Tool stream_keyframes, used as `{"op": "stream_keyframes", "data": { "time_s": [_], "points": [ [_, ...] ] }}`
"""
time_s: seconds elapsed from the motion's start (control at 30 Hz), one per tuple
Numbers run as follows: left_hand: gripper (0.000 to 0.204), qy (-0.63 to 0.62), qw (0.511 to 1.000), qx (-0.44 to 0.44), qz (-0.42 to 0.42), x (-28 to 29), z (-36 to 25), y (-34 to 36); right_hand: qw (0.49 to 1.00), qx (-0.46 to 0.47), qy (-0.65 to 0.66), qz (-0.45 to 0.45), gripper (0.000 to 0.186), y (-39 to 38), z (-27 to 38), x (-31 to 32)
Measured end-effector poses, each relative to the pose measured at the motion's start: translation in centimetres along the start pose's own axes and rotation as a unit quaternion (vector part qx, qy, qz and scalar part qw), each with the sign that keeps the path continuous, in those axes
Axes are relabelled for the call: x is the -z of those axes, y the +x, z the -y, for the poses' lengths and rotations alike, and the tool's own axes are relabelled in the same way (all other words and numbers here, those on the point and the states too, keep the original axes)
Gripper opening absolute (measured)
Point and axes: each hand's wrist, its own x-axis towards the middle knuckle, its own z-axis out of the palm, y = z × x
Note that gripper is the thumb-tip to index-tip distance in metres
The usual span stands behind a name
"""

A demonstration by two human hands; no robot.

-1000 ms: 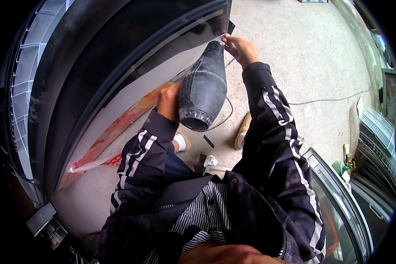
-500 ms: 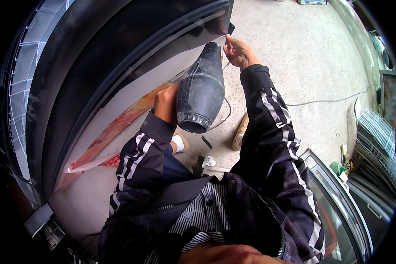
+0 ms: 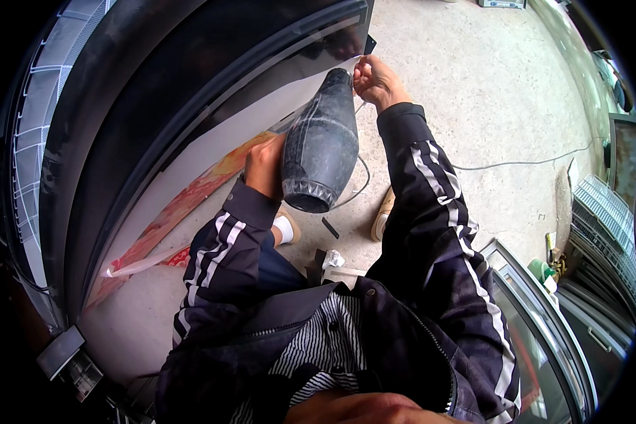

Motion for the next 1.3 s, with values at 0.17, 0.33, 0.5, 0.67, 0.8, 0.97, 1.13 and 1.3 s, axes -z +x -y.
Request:
{"op": "stream_keyframes", "data": {
  "time_s": [0.17,0.33,0.5,0.67,0.8,0.97,1.13,1.3],
  "points": [
    [0.03,0.002,1.0,-0.009,0.021,0.5,-0.1,0.4,1.0,0.018,0.011,-0.012,0.009,0.0,-1.4,0.7],
    [0.028,0.001,1.0,-0.019,0.012,0.5,-0.2,0.6,0.999,0.045,0.017,0.003,0.013,-0.6,-1.0,1.1],
    [0.027,-0.004,1.0,-0.02,0.01,0.4,-0.1,0.5,0.998,0.058,-0.03,-0.01,0.014,-0.8,-0.4,1.1],
    [0.027,0.005,1.0,-0.016,0.017,0.3,0.5,0.0,0.997,0.055,-0.047,-0.019,0.017,-0.9,0.2,1.0],
    [0.029,0.005,1.0,-0.008,0.024,0.4,0.7,-0.2,0.999,0.03,-0.023,-0.032,0.016,-1.2,0.2,0.5],
    [0.033,-0.014,0.999,0.001,0.029,0.4,0.3,0.3,0.998,0.015,-0.059,-0.016,0.014,-0.4,0.7,1.0],
    [0.033,-0.011,1.0,-0.001,0.023,0.4,0.9,0.2,0.999,0.007,-0.02,0.025,0.008,-1.7,0.4,0.9],
    [0.027,-0.007,0.999,0.029,0.029,0.3,0.7,-0.1,1.0,-0.01,-0.004,0.02,0.009,-2.2,0.3,0.5]
  ]
}}
